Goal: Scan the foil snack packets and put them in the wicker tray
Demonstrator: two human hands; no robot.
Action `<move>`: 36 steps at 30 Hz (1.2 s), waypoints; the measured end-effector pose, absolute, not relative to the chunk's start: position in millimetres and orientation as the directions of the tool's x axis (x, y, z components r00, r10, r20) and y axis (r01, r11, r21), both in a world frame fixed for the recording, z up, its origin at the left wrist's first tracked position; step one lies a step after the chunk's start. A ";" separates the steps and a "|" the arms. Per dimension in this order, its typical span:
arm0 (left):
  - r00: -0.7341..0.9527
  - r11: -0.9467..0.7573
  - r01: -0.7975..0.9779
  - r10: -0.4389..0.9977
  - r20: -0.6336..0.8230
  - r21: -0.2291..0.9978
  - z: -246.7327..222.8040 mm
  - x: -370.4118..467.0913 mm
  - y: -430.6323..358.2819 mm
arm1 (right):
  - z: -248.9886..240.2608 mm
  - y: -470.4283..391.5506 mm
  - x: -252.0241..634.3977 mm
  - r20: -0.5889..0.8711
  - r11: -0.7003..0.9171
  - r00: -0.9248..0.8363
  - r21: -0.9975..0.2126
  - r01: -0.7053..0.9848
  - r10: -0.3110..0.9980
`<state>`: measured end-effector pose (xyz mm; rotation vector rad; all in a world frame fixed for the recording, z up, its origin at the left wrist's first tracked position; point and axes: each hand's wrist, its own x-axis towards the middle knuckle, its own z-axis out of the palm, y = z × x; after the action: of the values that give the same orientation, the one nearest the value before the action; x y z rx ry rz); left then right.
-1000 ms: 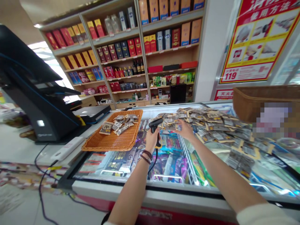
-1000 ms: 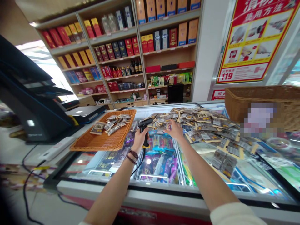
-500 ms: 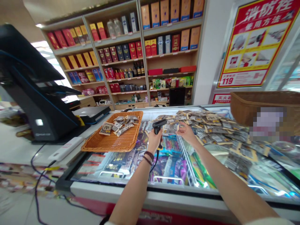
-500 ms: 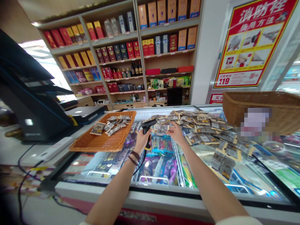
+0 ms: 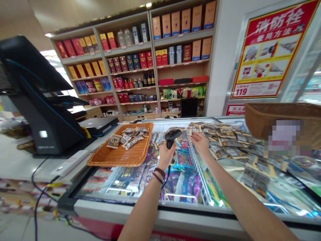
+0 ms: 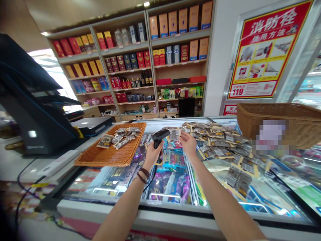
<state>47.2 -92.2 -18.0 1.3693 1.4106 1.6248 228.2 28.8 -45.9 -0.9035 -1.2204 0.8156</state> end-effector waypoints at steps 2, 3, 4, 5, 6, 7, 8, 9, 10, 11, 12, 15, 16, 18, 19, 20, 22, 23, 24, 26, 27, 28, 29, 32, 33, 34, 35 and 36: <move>-0.276 -0.283 0.192 0.903 0.328 0.940 -17.8 48.5 -92.3 | -44.4 31.1 231.3 0.413 0.429 0.208 -0.903 -0.035 0.887; -0.261 -0.288 0.192 0.907 0.332 0.938 -17.8 49.3 -92.3 | -44.3 32.3 232.5 0.410 0.427 0.219 -0.903 -0.038 0.885; -0.242 -0.293 0.192 0.911 0.335 0.936 -17.8 50.4 -92.1 | -44.6 33.4 233.6 0.406 0.426 0.228 -0.904 -0.042 0.885; -0.222 -0.299 0.189 0.915 0.337 0.935 -17.8 51.5 -92.1 | -45.2 34.5 234.5 0.403 0.425 0.239 -0.904 -0.047 0.883; -0.204 -0.303 0.183 0.919 0.337 0.935 -17.7 52.6 -92.1 | -46.2 35.6 235.2 0.404 0.429 0.248 -0.902 -0.051 0.880; -0.191 -0.305 0.175 0.922 0.336 0.936 -17.5 53.7 -92.2 | -47.4 36.7 235.7 0.410 0.436 0.257 -0.898 -0.053 0.875; -0.183 -0.305 0.169 0.925 0.334 0.937 -17.2 54.6 -92.4 | -48.9 37.8 236.0 0.418 0.446 0.264 -0.894 -0.052 0.869; -0.178 -0.304 0.163 0.927 0.331 0.939 -16.7 55.3 -92.7 | -50.5 38.9 236.1 0.428 0.456 0.268 -0.889 -0.049 0.863; -0.174 -0.301 0.160 0.929 0.327 0.940 -16.1 55.8 -93.1 | -52.2 40.2 236.0 0.437 0.465 0.271 -0.884 -0.045 0.857; -0.170 -0.297 0.160 0.931 0.323 0.941 -15.5 56.1 -93.5 | -53.9 41.5 235.8 0.447 0.475 0.275 -0.879 -0.042 0.851; -0.164 -0.293 0.162 0.933 0.319 0.942 -15.0 56.3 -93.9 | -55.5 42.9 235.5 0.456 0.485 0.281 -0.874 -0.042 0.845; -0.145 -0.292 0.170 0.937 0.317 0.941 -14.5 56.2 -94.1 | -59.7 47.1 234.6 0.482 0.518 0.297 -0.854 -0.051 0.825; -0.141 -0.293 0.172 0.937 0.318 0.940 -14.9 56.1 -93.7 | -60.8 48.5 234.5 0.489 0.526 0.297 -0.849 -0.053 0.820; -0.138 -0.293 0.175 0.938 0.318 0.940 -16.2 56.0 -92.5 | -62.6 50.8 234.9 0.498 0.533 0.291 -0.845 -0.048 0.817; -0.136 -0.292 0.179 0.938 0.318 0.939 -17.2 56.1 -91.7 | -63.3 51.8 235.4 0.500 0.533 0.288 -0.845 -0.044 0.817; -0.134 -0.292 0.186 0.938 0.319 0.938 -18.2 56.1 -91.0 | -63.7 52.6 236.1 0.502 0.533 0.286 -0.845 -0.040 0.816; -0.132 -0.291 0.200 0.938 0.320 0.936 -20.1 56.6 -89.7 | -63.9 53.6 237.8 0.503 0.534 0.287 -0.845 -0.037 0.815; -0.131 -0.289 0.204 0.939 0.318 0.935 -20.8 57.0 -89.4 | -63.6 53.6 238.6 0.503 0.535 0.289 -0.844 -0.040 0.814; -0.133 -0.285 0.206 0.940 0.315 0.936 -21.3 57.5 -89.3 | -63.0 53.3 239.3 0.502 0.536 0.292 -0.843 -0.045 0.814; -0.142 -0.276 0.208 0.941 0.308 0.938 -20.6 58.3 -89.8 | -61.4 51.7 239.5 0.497 0.535 0.298 -0.843 -0.060 0.815; -0.148 -0.275 0.212 0.940 0.309 0.938 -19.2 58.3 -90.3 | -60.5 50.5 238.9 0.489 0.531 0.303 -0.845 -0.069 0.818; -0.156 -0.278 0.216 0.937 0.314 0.936 -16.8 57.7 -90.9 | -59.6 49.1 237.7 0.479 0.524 0.308 -0.848 -0.081 0.822; -0.169 -0.282 0.218 0.932 0.321 0.934 -13.5 56.2 -91.5 | -58.8 47.7 235.9 0.464 0.515 0.315 -0.852 -0.097 0.828; -0.251 -0.300 0.216 0.902 0.350 0.929 2.6 43.9 -93.4 | -57.2 46.0 225.0 0.398 0.481 0.350 -0.856 -0.191 0.848; -0.287 -0.308 0.221 0.886 0.363 0.925 9.8 36.6 -94.1 | -56.9 47.1 218.9 0.372 0.469 0.361 -0.853 -0.231 0.855; -0.320 -0.315 0.231 0.869 0.378 0.921 17.4 27.7 -95.0 | -56.5 49.1 211.4 0.347 0.457 0.369 -0.847 -0.271 0.862; -0.350 -0.321 0.244 0.851 0.392 0.915 25.3 17.4 -96.0 | -55.8 52.1 202.0 0.326 0.445 0.369 -0.841 -0.308 0.870; -0.381 -0.324 0.258 0.831 0.404 0.910 33.2 5.7 -97.3 | -54.6 55.9 190.7 0.309 0.434 0.363 -0.833 -0.342 0.879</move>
<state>5.7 -97.3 33.2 1.4017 1.4774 1.7520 190.7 55.9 -54.6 -0.7491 -0.8550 0.8878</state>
